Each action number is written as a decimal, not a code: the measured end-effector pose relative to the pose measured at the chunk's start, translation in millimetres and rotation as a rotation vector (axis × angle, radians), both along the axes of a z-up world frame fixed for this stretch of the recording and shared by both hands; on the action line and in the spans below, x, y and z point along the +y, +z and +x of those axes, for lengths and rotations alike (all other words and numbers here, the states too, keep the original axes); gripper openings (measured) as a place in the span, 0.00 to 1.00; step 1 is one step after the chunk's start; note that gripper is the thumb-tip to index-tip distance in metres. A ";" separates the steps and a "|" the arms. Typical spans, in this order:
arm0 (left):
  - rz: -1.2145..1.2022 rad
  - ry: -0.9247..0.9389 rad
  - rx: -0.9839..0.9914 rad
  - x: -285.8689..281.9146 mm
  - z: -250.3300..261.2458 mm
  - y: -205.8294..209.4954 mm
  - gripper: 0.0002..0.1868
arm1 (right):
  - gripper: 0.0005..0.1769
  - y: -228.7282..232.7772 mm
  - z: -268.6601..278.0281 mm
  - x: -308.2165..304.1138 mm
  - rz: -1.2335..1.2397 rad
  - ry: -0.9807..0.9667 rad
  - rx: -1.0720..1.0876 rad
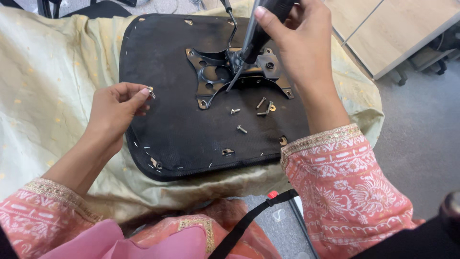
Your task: The person uses a screwdriver to fasten screws into the underside of an office chair seat, securing the metal mounting bracket to the seat. They pick up screws and washers, align them with the holes, and tighten them.
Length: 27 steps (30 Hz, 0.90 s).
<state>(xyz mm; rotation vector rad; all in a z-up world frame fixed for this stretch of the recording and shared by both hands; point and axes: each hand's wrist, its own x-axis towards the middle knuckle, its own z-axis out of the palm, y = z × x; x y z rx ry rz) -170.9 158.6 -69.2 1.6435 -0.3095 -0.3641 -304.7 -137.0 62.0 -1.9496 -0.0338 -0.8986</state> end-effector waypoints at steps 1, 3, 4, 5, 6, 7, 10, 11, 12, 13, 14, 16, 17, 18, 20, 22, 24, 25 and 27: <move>-0.013 0.013 0.020 1.4 -7.7 -0.4 0.09 | 0.11 0.1 -4.8 -0.6 0.048 0.001 0.003; -0.032 0.038 0.054 6.1 -23.4 -1.0 0.09 | 0.11 1.6 -14.6 -4.1 0.010 0.042 -0.005; -0.038 0.035 0.067 6.4 -31.5 -2.2 0.09 | 0.12 3.0 -20.6 -6.6 -0.005 0.063 -0.011; -0.042 0.038 0.080 5.2 -40.8 -5.0 0.09 | 0.12 4.3 -26.3 -8.7 0.012 0.054 0.001; -0.047 0.040 0.092 4.9 -49.3 -7.4 0.09 | 0.13 5.4 -33.5 -10.1 0.028 0.045 0.014; -0.065 0.040 0.098 3.7 -57.7 -9.6 0.09 | 0.13 7.1 -38.6 -10.3 0.038 0.041 0.029; -0.104 0.050 0.124 -3.6 -80.4 -13.3 0.09 | 0.15 9.5 -55.6 -12.1 0.007 -0.083 0.075; -0.095 0.051 0.133 -6.4 -86.7 -13.6 0.08 | 0.15 9.6 -61.6 -15.4 -0.006 -0.090 0.071; -0.086 0.053 0.142 -10.8 -93.2 -14.1 0.08 | 0.15 8.1 -65.6 -18.4 -0.019 -0.097 0.068; -0.098 0.053 0.138 -15.7 -98.4 -13.6 0.08 | 0.15 6.0 -70.1 -21.2 -0.025 -0.105 0.062; -0.109 0.052 0.133 -21.2 -103.2 -13.3 0.08 | 0.15 4.7 -76.9 -24.7 -0.021 -0.120 0.071; -0.116 0.066 0.123 -23.7 -110.5 -12.7 0.07 | 0.16 3.6 -81.6 -29.0 -0.024 -0.108 0.091; -0.111 0.075 0.122 -27.7 -113.8 -13.3 0.07 | 0.16 3.6 -83.1 -31.3 -0.025 -0.086 0.088; -0.106 0.084 0.120 -31.0 -117.1 -13.6 0.07 | 0.17 3.0 -85.5 -33.5 -0.027 -0.064 0.085; -0.068 0.103 0.123 -38.3 -122.6 -12.5 0.07 | 0.18 -0.1 -85.3 -38.5 -0.035 -0.035 0.080; -0.039 0.090 0.119 -44.5 -126.4 -10.3 0.07 | 0.19 -4.4 -90.5 -46.0 -0.042 -0.030 0.079; -0.028 0.079 0.115 -49.7 -130.7 -9.8 0.07 | 0.18 -7.6 -94.8 -52.3 -0.052 -0.009 0.084; -0.030 0.079 0.120 -51.9 -132.4 -10.0 0.07 | 0.18 -8.1 -94.9 -53.9 -0.058 0.009 0.087; -0.033 0.078 0.130 -56.4 -134.4 -11.2 0.07 | 0.19 -7.7 -98.0 -56.6 -0.049 0.008 0.104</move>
